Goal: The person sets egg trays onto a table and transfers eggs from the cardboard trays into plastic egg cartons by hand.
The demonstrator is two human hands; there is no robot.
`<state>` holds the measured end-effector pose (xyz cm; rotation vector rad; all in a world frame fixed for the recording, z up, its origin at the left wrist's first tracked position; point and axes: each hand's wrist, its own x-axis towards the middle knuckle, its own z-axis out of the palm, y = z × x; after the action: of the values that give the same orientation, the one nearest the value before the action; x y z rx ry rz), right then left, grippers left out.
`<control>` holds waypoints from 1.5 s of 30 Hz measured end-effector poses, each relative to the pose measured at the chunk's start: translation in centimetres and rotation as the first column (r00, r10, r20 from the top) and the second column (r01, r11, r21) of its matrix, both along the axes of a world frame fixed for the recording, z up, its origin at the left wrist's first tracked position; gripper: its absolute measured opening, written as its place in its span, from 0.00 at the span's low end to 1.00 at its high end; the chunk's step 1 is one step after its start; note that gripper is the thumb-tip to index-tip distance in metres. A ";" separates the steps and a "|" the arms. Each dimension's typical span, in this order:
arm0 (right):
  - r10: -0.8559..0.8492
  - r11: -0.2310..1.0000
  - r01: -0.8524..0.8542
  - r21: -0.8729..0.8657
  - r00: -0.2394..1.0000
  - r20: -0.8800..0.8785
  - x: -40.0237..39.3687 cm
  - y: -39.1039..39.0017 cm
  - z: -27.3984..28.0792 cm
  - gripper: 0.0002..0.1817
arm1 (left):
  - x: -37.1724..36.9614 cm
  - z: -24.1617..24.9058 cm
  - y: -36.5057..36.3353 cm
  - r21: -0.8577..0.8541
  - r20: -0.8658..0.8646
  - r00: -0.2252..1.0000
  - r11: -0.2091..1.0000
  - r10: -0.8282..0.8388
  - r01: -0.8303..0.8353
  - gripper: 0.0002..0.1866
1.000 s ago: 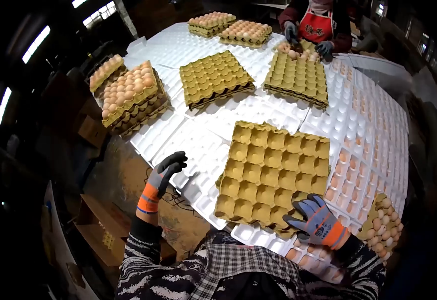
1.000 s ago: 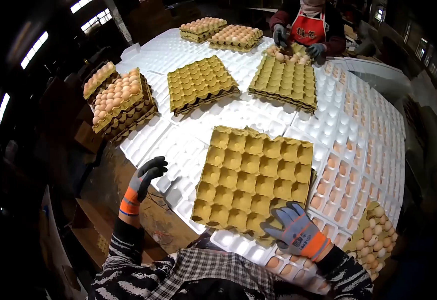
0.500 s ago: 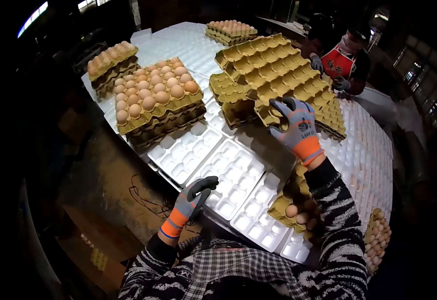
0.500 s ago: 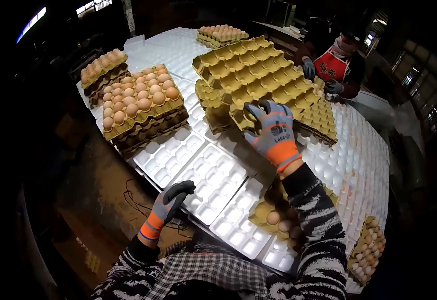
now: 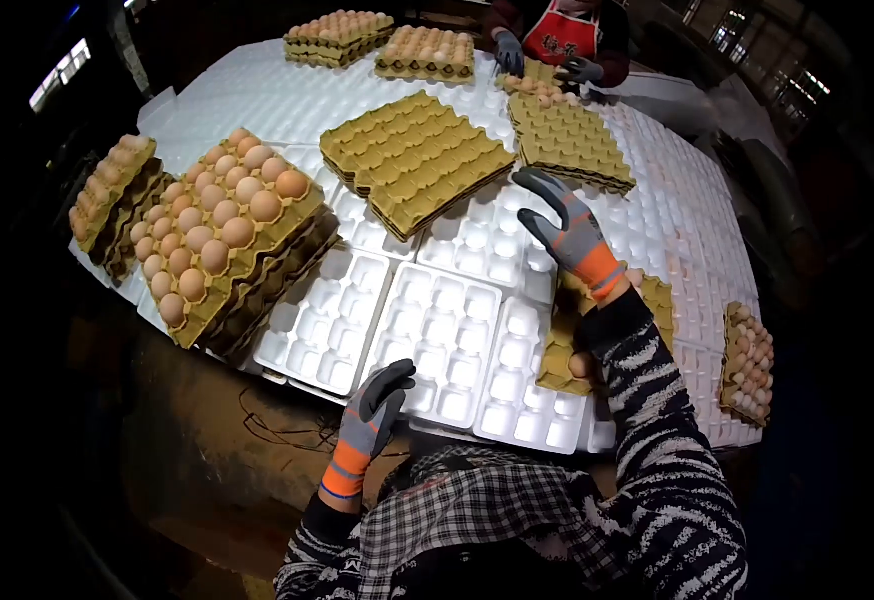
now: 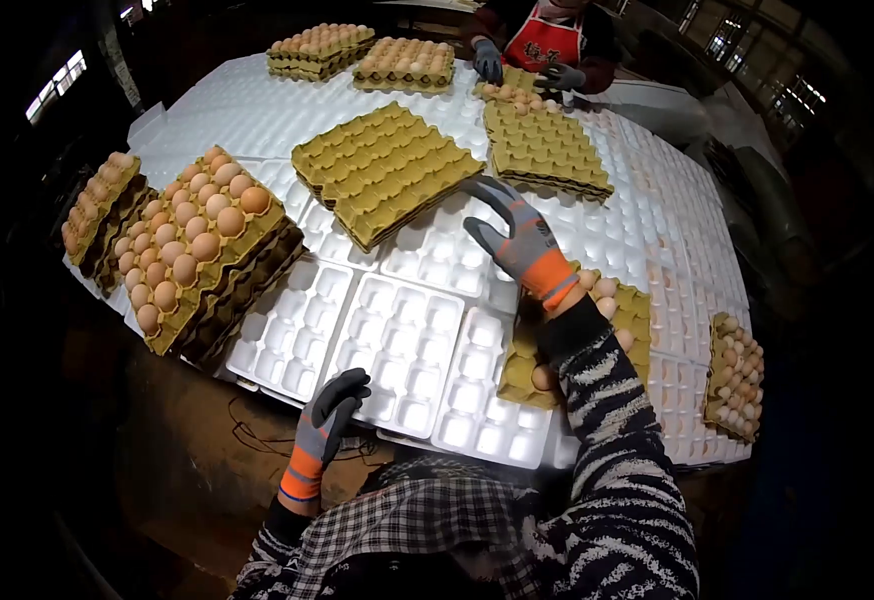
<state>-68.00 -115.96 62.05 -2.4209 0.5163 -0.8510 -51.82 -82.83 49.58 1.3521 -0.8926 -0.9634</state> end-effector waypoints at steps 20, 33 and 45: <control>-0.631 0.669 0.461 0.583 0.767 0.116 -31.2 3.1 -13.6 0.37 | -13.7 -5.5 -22.0 0.015 0.432 0.899 0.997 -0.072 0.072 0.37; -0.383 0.891 0.422 0.170 0.897 -0.219 -13.3 8.3 -13.2 0.43 | 1.2 -0.5 -7.9 -0.031 0.351 0.917 0.981 0.188 -0.189 0.28; -0.079 0.979 -0.010 -0.206 0.904 -0.419 -9.0 16.0 -8.1 0.22 | -0.6 3.1 -5.4 0.101 0.935 0.293 0.939 -0.202 0.327 0.26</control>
<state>-77.04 -99.94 53.94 -2.8114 0.6602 -0.3935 -52.45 -88.22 52.71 1.6803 -2.1107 -0.2111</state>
